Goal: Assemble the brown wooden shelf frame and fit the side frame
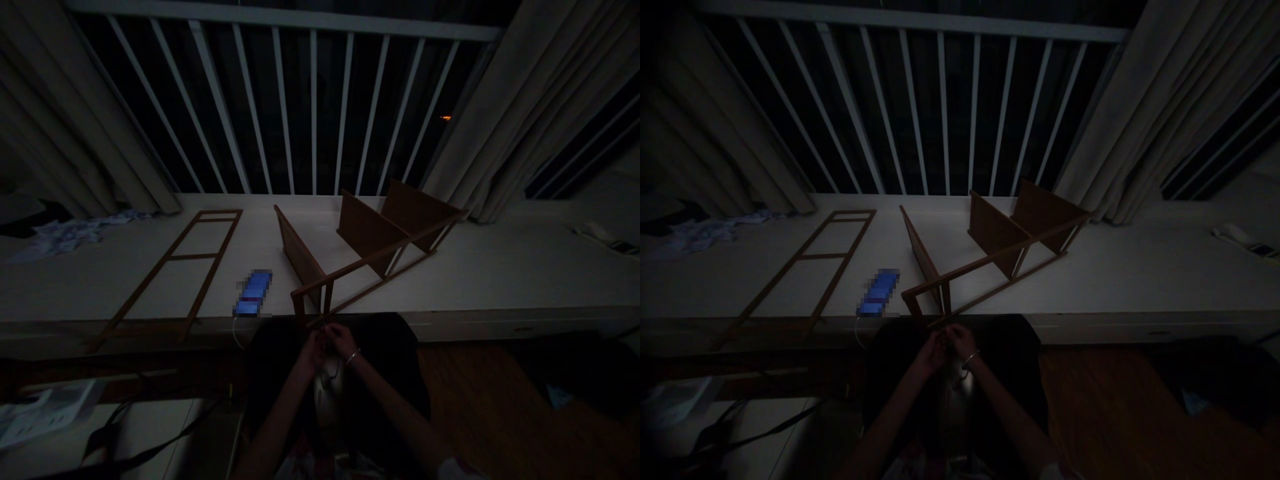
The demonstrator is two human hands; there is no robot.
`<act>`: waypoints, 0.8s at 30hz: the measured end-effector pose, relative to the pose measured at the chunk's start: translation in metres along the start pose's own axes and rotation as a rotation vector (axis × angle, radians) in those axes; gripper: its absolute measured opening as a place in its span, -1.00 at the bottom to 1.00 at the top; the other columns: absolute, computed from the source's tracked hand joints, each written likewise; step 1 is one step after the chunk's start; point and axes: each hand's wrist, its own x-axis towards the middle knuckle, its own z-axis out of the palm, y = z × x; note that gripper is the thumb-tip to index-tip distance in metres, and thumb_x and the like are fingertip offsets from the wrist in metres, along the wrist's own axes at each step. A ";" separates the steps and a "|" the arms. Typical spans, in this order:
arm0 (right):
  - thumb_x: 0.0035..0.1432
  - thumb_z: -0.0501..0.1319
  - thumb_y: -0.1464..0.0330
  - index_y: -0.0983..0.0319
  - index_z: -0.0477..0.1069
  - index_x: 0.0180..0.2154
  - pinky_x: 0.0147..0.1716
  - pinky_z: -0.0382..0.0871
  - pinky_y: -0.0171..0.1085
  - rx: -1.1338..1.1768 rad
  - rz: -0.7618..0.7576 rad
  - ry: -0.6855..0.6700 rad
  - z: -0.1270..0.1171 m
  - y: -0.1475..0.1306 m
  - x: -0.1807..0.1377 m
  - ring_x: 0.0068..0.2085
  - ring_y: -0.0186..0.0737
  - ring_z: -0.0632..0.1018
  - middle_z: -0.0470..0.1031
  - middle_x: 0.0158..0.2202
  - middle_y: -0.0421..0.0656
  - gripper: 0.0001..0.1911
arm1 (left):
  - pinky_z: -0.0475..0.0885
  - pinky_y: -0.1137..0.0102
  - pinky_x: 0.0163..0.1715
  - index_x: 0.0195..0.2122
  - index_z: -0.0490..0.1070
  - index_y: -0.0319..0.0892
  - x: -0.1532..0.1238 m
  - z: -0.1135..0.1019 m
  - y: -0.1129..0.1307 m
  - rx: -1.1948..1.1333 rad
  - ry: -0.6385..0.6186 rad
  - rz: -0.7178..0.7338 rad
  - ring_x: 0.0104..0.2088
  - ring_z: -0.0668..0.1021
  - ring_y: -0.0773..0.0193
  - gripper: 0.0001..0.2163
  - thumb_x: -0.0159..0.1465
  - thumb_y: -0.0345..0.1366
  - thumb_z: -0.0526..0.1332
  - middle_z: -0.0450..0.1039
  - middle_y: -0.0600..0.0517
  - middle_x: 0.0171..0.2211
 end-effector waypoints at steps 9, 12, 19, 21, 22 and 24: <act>-0.02 0.16 0.22 0.24 0.46 -0.41 -0.21 0.28 -0.22 -0.246 -0.097 0.016 -0.011 0.001 0.008 -0.29 -0.23 0.46 0.50 -0.38 -0.14 -0.77 | 0.23 0.56 -0.59 -0.49 0.38 -0.27 -0.044 0.007 0.019 0.204 -0.204 0.204 -0.61 0.38 0.47 -0.83 0.04 -0.23 0.19 0.38 0.05 -0.58; 0.01 0.15 0.26 0.22 0.45 -0.40 -0.18 0.24 -0.23 -0.428 -0.161 0.025 -0.014 -0.006 0.007 -0.23 -0.22 0.43 0.49 -0.35 -0.14 -0.82 | 0.24 0.51 -0.53 -0.64 0.39 -0.28 -0.072 -0.011 0.035 0.569 -0.293 0.319 -0.59 0.38 0.41 -0.71 0.04 -0.13 0.18 0.36 0.01 -0.64; 0.13 0.03 0.33 0.19 0.41 -0.30 -0.19 0.17 -0.28 -0.875 -0.297 -0.052 -0.019 -0.038 -0.002 -0.17 -0.24 0.37 0.45 -0.26 -0.13 -0.80 | 0.26 0.48 -0.43 -0.60 0.34 -0.21 -0.121 -0.035 0.097 0.808 0.087 0.761 -0.51 0.39 0.35 -0.74 0.07 -0.11 0.13 0.36 0.07 -0.60; 0.13 0.03 0.34 0.18 0.40 -0.26 -0.18 0.14 -0.24 -0.993 -0.328 -0.098 -0.021 -0.048 -0.004 -0.14 -0.21 0.34 0.44 -0.23 -0.12 -0.80 | 0.27 0.47 -0.37 -0.52 0.31 -0.19 -0.139 -0.023 0.114 0.806 0.207 0.936 -0.45 0.40 0.34 -0.78 0.09 -0.13 0.12 0.36 0.09 -0.54; 0.12 0.03 0.35 0.17 0.39 -0.25 -0.17 0.12 -0.22 -1.047 -0.339 -0.118 -0.021 -0.052 -0.004 -0.13 -0.19 0.33 0.43 -0.22 -0.11 -0.80 | 0.28 0.47 -0.33 -0.49 0.30 -0.18 -0.149 -0.014 0.121 0.833 0.242 1.033 -0.41 0.41 0.34 -0.80 0.11 -0.14 0.11 0.35 0.09 -0.51; 0.11 0.04 0.37 0.17 0.39 -0.23 -0.17 0.10 -0.18 -1.130 -0.350 -0.141 -0.023 -0.058 -0.004 -0.12 -0.16 0.31 0.42 -0.21 -0.10 -0.80 | 0.27 0.46 -0.26 -0.43 0.28 -0.18 -0.169 0.010 0.135 0.918 0.272 1.220 -0.35 0.40 0.34 -0.84 0.14 -0.19 0.09 0.34 0.09 -0.45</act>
